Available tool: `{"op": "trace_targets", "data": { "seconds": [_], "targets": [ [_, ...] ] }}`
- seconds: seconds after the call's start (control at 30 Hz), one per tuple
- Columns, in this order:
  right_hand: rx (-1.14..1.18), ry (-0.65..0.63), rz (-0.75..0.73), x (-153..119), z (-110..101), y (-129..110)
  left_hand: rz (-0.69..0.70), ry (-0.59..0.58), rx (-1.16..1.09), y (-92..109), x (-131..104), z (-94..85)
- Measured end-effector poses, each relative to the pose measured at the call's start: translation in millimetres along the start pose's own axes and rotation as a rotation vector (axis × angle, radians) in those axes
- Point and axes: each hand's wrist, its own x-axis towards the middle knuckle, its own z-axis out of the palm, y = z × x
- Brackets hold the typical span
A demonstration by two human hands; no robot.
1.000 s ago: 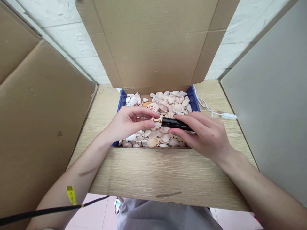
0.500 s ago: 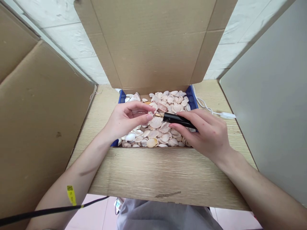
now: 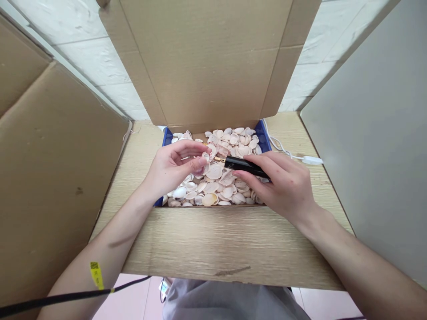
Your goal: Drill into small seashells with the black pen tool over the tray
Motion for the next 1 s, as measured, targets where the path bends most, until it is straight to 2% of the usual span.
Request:
{"op": "trace_targets", "data": {
  "seconds": [0.2, 0.63, 1.0],
  "targets": [
    [0.004, -0.001, 0.04, -1.4, 0.4, 1.4, 0.111, 0.09, 0.04, -5.7, 3.5, -5.4],
    [0.02, -0.012, 0.042, -2.0, 0.9, 1.5, 0.082, -0.049, -0.054, -7.7, 2.3, -7.2],
    [0.054, -0.049, 0.044, -1.4, 0.3, 1.6, 0.094, -0.048, -0.035, -7.7, 1.4, -8.1]
  ]
}}
